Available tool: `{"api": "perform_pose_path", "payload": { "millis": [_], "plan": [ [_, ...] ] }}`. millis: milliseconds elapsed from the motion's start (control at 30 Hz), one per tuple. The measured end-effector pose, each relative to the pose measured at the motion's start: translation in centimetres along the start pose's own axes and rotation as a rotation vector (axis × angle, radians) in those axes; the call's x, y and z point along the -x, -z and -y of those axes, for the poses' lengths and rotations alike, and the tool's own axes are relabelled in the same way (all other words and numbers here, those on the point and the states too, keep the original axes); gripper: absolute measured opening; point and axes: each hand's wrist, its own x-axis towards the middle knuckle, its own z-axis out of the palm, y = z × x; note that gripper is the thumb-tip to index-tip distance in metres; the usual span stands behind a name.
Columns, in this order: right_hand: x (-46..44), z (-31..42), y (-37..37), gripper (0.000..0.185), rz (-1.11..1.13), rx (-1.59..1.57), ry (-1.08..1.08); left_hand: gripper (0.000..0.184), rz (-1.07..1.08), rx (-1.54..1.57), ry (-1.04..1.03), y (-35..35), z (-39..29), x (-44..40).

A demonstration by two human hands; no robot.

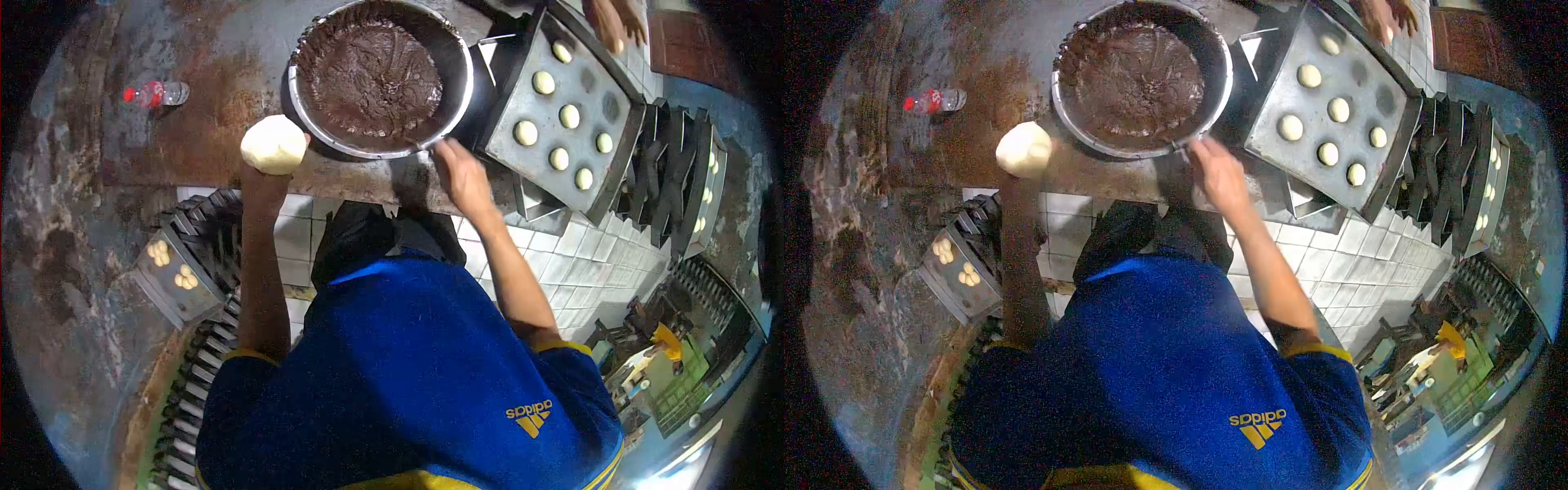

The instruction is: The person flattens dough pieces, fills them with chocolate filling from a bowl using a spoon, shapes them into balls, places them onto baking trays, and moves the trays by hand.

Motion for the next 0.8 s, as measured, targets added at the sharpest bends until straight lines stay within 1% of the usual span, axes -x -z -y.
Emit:
{"api": "perform_pose_path", "payload": {
  "millis": [67, 100, 167, 200, 233, 267, 300, 333, 367, 400, 433, 500, 533, 567, 600, 633, 667, 700, 733, 767, 800],
  "plan": [
    [-4.3, 1.5, 1.7, 0.041, 0.046, 0.252, 0.097, 0.054, -0.082, 0.06, 0.067, -0.6, -0.5, 0.6],
    [-6.0, 0.7, 0.9, 0.041, 0.052, 0.256, 0.098, 0.052, -0.11, 0.082, 0.091, -0.8, -0.3, 0.8],
    [-9.3, -1.7, -1.8, 0.028, -0.04, 0.402, 0.321, 0.047, -0.023, 0.356, 0.074, -1.0, 0.7, 0.9],
    [-10.4, -3.1, -3.2, 0.028, -0.037, 0.407, 0.326, 0.047, -0.028, 0.361, 0.074, -1.2, 0.1, 0.9],
    [-11.4, -4.5, -4.8, 0.022, 0.011, 0.444, 0.356, 0.045, -0.025, 0.309, 0.172, -1.4, -1.1, 0.8],
    [-11.8, -5.3, -5.9, 0.023, 0.06, 0.48, 0.386, 0.044, -0.027, 0.285, 0.224, -1.5, -1.5, 0.8],
    [-11.8, -5.0, -6.2, 0.028, -0.037, 0.436, 0.421, 0.043, -0.029, 0.261, 0.276, -1.6, -1.9, 0.9],
    [-12.0, -4.9, -6.3, 0.028, -0.031, 0.437, 0.426, 0.042, -0.052, 0.234, 0.233, -1.5, -1.9, 0.9],
    [-12.3, -4.8, -6.3, 0.027, 0.12, 0.45, 0.339, 0.041, -0.074, 0.207, 0.19, -1.5, -1.9, 1.0],
    [-12.7, -4.4, -6.0, 0.026, 0.27, 0.461, 0.249, 0.041, -0.077, 0.21, 0.192, -1.2, -1.8, 1.1],
    [-13.0, -4.1, -5.4, 0.026, 0.273, 0.463, 0.25, 0.042, -0.079, 0.212, 0.187, -1.0, -1.7, 1.2],
    [-13.8, -4.0, -4.0, 0.023, 0.339, 0.375, 0.178, 0.044, -0.079, 0.216, 0.178, -0.5, -1.8, 1.3],
    [-14.4, -4.7, -3.9, 0.023, 0.338, 0.377, 0.179, 0.044, -0.079, 0.237, 0.128, -0.3, -1.9, 1.3],
    [-15.3, -5.4, -3.6, 0.026, 0.503, 0.279, 0.242, 0.044, -0.079, 0.258, 0.079, -0.1, -1.9, 1.3],
    [-16.4, -6.5, -3.4, 0.034, 0.665, 0.179, 0.305, 0.044, -0.078, 0.259, 0.078, 0.2, -1.8, 1.2],
    [-17.1, -7.5, -3.6, 0.039, 0.674, 0.174, 0.499, 0.044, -0.061, 0.181, 0.075, 0.5, -1.7, 1.0],
    [-17.2, -8.2, -4.4, 0.039, 0.674, 0.175, 0.5, 0.043, -0.045, 0.103, 0.073, 0.6, -1.6, 0.8],
    [-16.8, -6.3, -4.4, 0.041, 0.632, 0.04, 0.442, 0.043, -0.045, 0.103, 0.072, 0.6, -1.3, 0.7],
    [-16.1, -4.1, -4.2, 0.043, 0.588, -0.095, 0.383, 0.043, -0.06, 0.051, 0.013, 0.4, -0.9, 0.5],
    [-15.1, -1.4, -3.2, 0.044, 0.521, 0.066, 0.286, 0.043, -0.066, 0.024, -0.016, 0.3, -1.0, 0.5],
    [-14.4, -0.8, -4.1, 0.044, 0.52, 0.063, 0.285, 0.043, -0.073, -0.003, -0.046, 0.1, -1.2, 0.5]
  ]
}}
